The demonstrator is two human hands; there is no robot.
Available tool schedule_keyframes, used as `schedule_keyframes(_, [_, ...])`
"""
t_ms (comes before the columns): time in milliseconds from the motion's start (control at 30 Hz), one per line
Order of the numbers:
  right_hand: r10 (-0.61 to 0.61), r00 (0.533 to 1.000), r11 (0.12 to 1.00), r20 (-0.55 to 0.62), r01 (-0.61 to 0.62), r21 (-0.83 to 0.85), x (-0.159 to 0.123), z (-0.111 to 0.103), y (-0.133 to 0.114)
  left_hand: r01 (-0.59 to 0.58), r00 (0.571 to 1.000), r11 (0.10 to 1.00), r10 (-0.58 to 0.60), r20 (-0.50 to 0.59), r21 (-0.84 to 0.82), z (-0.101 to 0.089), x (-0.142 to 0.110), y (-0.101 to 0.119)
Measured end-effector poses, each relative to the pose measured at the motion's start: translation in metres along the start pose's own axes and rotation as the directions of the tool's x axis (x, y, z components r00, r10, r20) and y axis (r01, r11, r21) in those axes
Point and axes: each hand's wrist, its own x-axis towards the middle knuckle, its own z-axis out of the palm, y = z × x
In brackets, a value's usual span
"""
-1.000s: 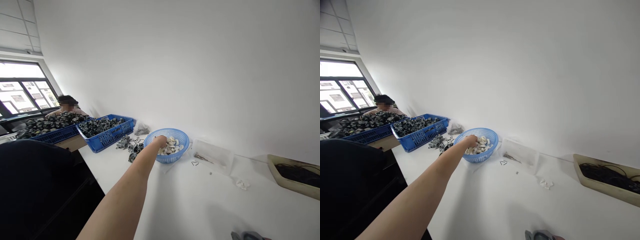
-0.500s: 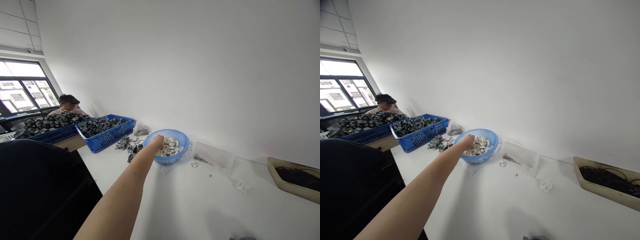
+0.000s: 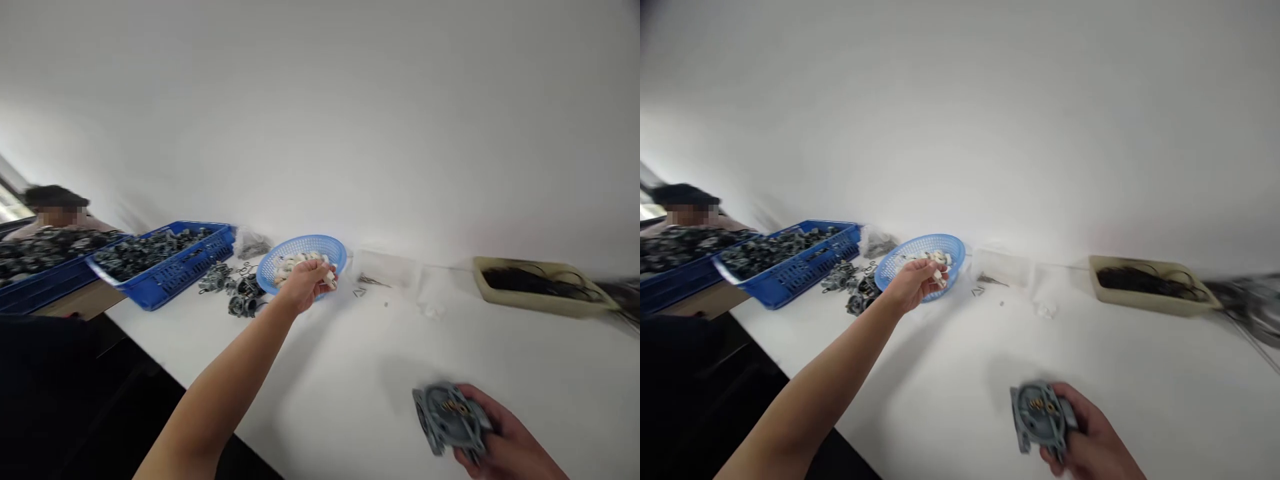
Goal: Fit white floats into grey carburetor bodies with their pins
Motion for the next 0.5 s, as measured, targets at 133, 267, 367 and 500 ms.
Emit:
schedule_keyframes(133, [-0.083, 0.988, 0.997, 0.130, 0.083, 0.004, -0.001, 0.013, -0.009, 0.050, 0.985, 0.974, -0.012, 0.170, -0.219, 0.063, -0.056, -0.019])
schedule_keyframes(267, [-0.123, 0.978, 0.992, 0.169, 0.119, 0.032, 0.002, 0.007, -0.011, -0.332, 0.941, 0.943, 0.333, 0.059, -0.015, 0.114, -0.091, -0.042])
schedule_keyframes(367, [-0.137, 0.980, 0.990, 0.143, 0.131, 0.053, 0.002, 0.004, -0.011, -0.676, 0.733, 0.715, 0.677, 0.061, 0.180, 0.138, -0.108, -0.058])
schedule_keyframes(500, [-0.156, 0.979, 0.986, 0.131, 0.145, 0.087, 0.000, 0.006, -0.013, -0.812, 0.577, 0.537, 0.799, 0.170, 0.230, 0.150, -0.119, -0.070])
